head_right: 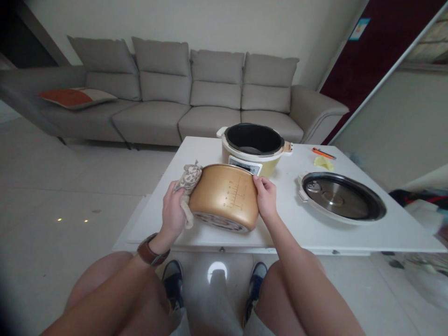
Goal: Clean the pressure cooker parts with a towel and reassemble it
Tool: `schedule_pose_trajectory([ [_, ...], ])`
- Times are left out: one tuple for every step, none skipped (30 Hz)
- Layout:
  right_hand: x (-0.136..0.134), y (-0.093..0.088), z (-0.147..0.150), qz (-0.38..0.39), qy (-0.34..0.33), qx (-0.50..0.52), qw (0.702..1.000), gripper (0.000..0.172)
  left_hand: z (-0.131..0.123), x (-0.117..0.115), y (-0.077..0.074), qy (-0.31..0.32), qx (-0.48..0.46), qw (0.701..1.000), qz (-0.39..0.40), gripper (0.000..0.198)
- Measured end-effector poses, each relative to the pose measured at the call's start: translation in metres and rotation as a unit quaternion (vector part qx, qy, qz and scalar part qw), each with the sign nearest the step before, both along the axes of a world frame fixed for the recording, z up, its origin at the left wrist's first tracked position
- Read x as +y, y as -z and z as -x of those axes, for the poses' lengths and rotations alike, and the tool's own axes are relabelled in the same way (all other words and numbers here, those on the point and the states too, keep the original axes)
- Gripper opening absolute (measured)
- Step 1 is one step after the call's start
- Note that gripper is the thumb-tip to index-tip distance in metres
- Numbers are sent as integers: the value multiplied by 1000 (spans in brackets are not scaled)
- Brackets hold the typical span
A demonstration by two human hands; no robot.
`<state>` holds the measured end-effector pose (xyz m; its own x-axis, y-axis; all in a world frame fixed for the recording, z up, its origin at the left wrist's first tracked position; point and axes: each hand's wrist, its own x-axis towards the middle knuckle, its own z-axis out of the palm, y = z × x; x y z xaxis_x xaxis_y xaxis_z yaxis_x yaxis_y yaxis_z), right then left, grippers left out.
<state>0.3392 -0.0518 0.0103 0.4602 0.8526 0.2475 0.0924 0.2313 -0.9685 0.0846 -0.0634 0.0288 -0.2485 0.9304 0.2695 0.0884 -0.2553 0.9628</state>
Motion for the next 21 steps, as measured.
schedule_pose_trajectory([
  [0, 0, 0, 0, 0, 1, 1000, 49, 1, 3, 3, -13, -10, 1000, 12, 15],
  [0, 0, 1, 0, -2, 2, 1000, 48, 2, 5, 7, -21, -24, 999, 23, 15],
  [-1, -1, 1, 2, -3, 4, 1000, 48, 3, 8, 11, -23, -42, 998, 33, 15],
  [-1, -1, 1, 4, -2, 4, 1000, 48, 3, 11, 15, -19, -66, 997, 43, 14],
  [-1, -1, 1, 6, 0, 4, 1000, 48, 4, 13, 18, -12, -94, 994, 54, 14],
  [-1, -1, 0, 8, 4, 3, 1000, 48, 3, 15, 22, -7, -127, 990, 66, 13],
  [-1, -1, 0, 8, 7, 1, 1000, 48, 3, 17, 24, -4, -160, 984, 79, 13],
  [-1, 0, -1, 9, 9, 0, 1000, 48, 3, 17, 26, -3, -189, 978, 91, 12],
  [-1, 0, -1, 11, 8, -1, 1000, 48, 2, 18, 27, -4, -209, 973, 100, 12],
  [-2, 1, -2, 13, 6, -2, 1000, 47, 1, 18, 28, -6, -219, 970, 104, 11],
  [-2, 2, -3, 14, 3, -1, 1000, 47, 1, 17, 27, -9, -222, 970, 102, 10],
  [-2, 2, -3, 15, 2, 0, 1000, 47, 1, 16, 26, -13, -216, 972, 95, 10],
  [-2, 3, -4, 14, 3, 0, 1000, 47, 0, 15, 24, -18, -205, 975, 83, 10],
  [-2, 3, -4, 13, 6, 0, 1000, 46, 1, 13, 22, -24, -186, 980, 68, 10],
  [-2, 3, -3, 12, 9, 0, 1000, 46, 1, 10, 20, -30, -162, 985, 49, 11],
  [-2, 4, -3, 11, 12, 0, 1000, 46, 1, 8, 16, -34, -133, 990, 29, 13],
  [-2, 4, -2, 11, 13, 2, 1000, 46, 1, 5, 13, -35, -102, 994, 9, 14],
  [-2, 5, -1, 11, 14, 3, 1000, 47, 1, 3, 9, -30, -71, 997, -10, 16],
  [-1, 6, 0, 10, 14, 3, 1000, 48, 1, 0, 5, -20, -42, 999, -27, 17],
  [0, 8, 1, 7, 15, 2, 1000, 49, 1, -2, 1, -8, -18, 999, -42, 17],
  [1, 9, 2, 3, 17, 2, 1000, 50, 1, -4, -3, 5, -1, 999, -54, 18],
])
